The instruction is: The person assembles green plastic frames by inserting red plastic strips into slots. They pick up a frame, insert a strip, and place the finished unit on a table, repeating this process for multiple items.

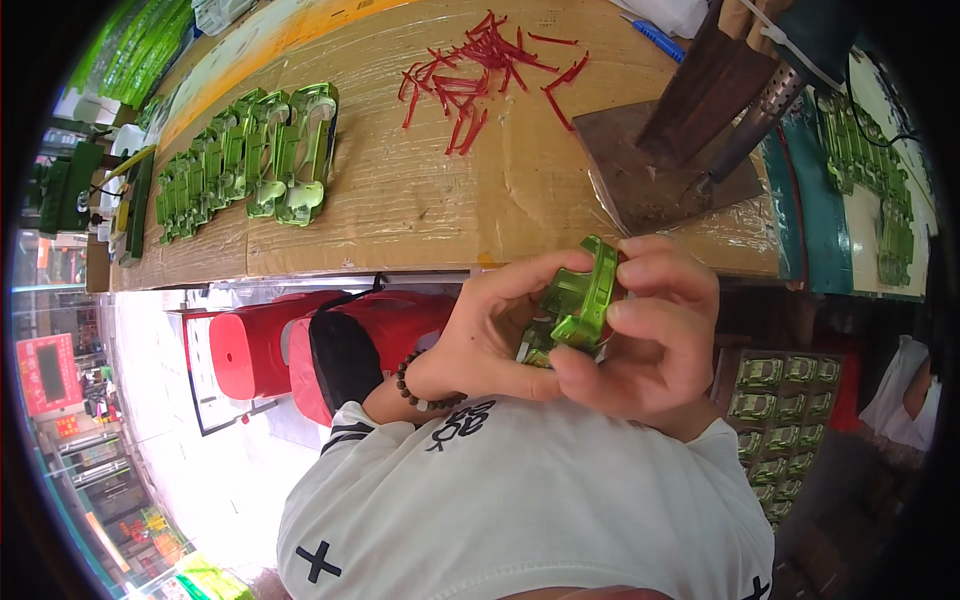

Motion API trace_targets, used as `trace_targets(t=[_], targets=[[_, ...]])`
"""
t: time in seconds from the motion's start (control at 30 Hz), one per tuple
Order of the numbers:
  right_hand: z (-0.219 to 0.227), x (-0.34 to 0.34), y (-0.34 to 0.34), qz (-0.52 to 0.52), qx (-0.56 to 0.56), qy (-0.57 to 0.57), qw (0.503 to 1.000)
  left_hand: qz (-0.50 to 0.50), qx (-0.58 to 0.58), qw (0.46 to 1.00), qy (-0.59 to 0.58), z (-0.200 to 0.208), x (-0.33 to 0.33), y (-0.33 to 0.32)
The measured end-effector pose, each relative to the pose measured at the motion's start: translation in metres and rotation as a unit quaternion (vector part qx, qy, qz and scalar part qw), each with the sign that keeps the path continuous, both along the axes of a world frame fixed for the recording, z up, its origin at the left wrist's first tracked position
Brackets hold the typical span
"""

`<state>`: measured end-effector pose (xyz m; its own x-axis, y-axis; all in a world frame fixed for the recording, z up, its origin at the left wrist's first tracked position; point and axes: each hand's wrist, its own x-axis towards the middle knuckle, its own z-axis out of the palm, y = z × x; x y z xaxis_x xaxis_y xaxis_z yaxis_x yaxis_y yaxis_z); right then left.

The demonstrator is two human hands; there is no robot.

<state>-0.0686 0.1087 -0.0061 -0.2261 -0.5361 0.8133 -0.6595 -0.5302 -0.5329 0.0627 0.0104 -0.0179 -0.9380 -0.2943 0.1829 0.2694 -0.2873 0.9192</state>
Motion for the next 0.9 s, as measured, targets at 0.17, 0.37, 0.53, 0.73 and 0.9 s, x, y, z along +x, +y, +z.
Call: trace_targets(t=[0.17, 0.37, 0.53, 0.73, 0.9], targets=[[-0.001, -0.002, 0.004, -0.008, 0.017, -0.015, 1.0, 0.012, -0.006, 1.0, 0.007, -0.001, -0.004, 0.006], [-0.019, -0.011, 0.006, 0.031, -0.101, 0.043, 0.993, 0.088, -0.22, 0.97, 0.058, -0.012, -0.006, 0.003], [-0.021, 0.0, 0.009, 0.069, -0.139, -0.015, 0.988, 0.09, -0.291, 0.95, 0.06, -0.01, -0.005, 0.002], [-0.021, 0.008, 0.002, 0.065, -0.171, -0.041, 0.982, 0.119, -0.318, 0.936, 0.094, -0.005, -0.004, 0.0], [-0.012, 0.006, 0.001, 0.013, -0.199, -0.005, 0.98, 0.127, -0.317, 0.932, 0.123, -0.005, -0.007, 0.002]])
